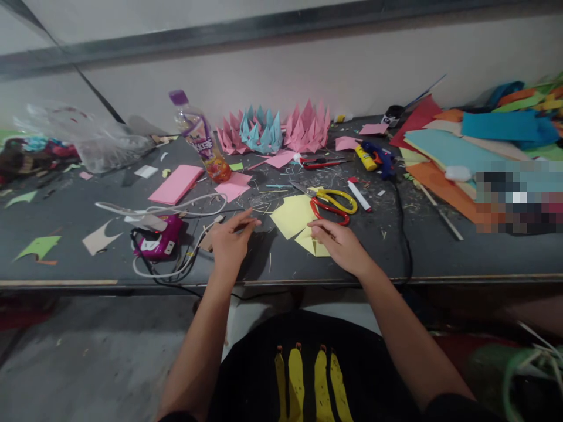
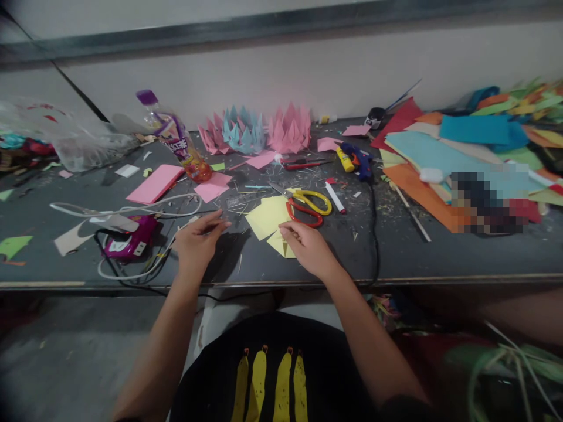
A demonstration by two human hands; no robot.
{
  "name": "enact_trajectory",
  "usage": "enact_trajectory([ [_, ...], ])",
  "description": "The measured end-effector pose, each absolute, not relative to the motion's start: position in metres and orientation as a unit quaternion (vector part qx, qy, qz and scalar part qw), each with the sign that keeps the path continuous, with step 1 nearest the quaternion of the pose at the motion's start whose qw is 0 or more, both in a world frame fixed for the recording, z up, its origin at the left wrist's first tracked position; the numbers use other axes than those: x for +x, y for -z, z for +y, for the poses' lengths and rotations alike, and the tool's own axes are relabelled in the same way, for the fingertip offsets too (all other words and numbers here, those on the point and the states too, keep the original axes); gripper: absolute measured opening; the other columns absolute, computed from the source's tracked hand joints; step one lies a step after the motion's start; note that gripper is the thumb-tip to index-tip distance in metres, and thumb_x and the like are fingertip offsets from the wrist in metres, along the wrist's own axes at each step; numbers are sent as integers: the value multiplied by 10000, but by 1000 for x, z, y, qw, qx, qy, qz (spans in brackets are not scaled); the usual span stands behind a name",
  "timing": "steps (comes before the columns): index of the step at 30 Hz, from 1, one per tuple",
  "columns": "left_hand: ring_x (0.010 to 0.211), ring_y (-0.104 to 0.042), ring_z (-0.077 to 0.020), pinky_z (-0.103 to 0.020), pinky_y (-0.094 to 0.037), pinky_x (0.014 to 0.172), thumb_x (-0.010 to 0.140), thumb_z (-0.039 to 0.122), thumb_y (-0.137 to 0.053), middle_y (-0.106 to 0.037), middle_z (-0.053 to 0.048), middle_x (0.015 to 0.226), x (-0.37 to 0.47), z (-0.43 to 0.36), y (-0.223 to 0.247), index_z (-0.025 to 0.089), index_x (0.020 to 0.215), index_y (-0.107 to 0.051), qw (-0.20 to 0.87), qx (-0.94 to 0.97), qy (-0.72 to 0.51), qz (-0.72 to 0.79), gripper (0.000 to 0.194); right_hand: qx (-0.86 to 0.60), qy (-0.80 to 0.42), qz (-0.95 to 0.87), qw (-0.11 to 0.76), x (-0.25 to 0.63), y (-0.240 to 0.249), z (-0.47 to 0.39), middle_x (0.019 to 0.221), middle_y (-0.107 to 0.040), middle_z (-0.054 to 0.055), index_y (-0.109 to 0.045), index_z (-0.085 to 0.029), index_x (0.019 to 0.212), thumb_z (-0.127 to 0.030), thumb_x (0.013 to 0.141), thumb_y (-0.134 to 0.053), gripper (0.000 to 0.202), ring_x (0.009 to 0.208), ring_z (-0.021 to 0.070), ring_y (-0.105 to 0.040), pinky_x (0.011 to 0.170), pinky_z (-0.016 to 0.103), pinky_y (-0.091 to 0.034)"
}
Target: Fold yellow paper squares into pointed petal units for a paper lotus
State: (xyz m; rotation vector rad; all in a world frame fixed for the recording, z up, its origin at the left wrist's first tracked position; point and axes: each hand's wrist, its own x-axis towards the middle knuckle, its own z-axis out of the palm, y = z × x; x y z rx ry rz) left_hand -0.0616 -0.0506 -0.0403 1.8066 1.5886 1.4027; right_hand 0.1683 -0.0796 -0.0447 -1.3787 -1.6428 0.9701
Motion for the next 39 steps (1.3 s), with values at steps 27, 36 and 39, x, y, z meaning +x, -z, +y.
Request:
enact_trajectory([
  [27, 660, -671, -169, -282, -564, 644, 767, 350, -603, -719, -48, 776, -59, -57, 42, 136, 902, -704, 275, 562, -529, 573, 272, -540, -387, -638, 389, 168, 45, -81, 888, -675, 65, -637, -197, 996, -377, 861, -473, 279, 824, 203, -616, 709, 325, -462],
  [36, 849, -657, -200, -318, -524, 763, 880, 268, -423, -693, -88, 976, -67, -48, 45, 140, 1081, -613, 193, 671, -436, 567, 304, -544, -406, -624, 386, 167, 46, -81, 946, -672, 74, -633, -198, 999, -384, 862, -478, 278, 864, 218, -619, 722, 341, -465],
  [39, 1026, -589, -239, -395, -460, 896, 838, 135, -410, -642, -95, 1114, -67, -42, 44, 159, 1254, -481, 132, 772, -307, 540, 422, -543, -410, -624, 384, 167, 46, -81, 947, -671, 75, -629, -198, 1007, -389, 865, -475, 284, 867, 217, -625, 727, 339, -467],
])
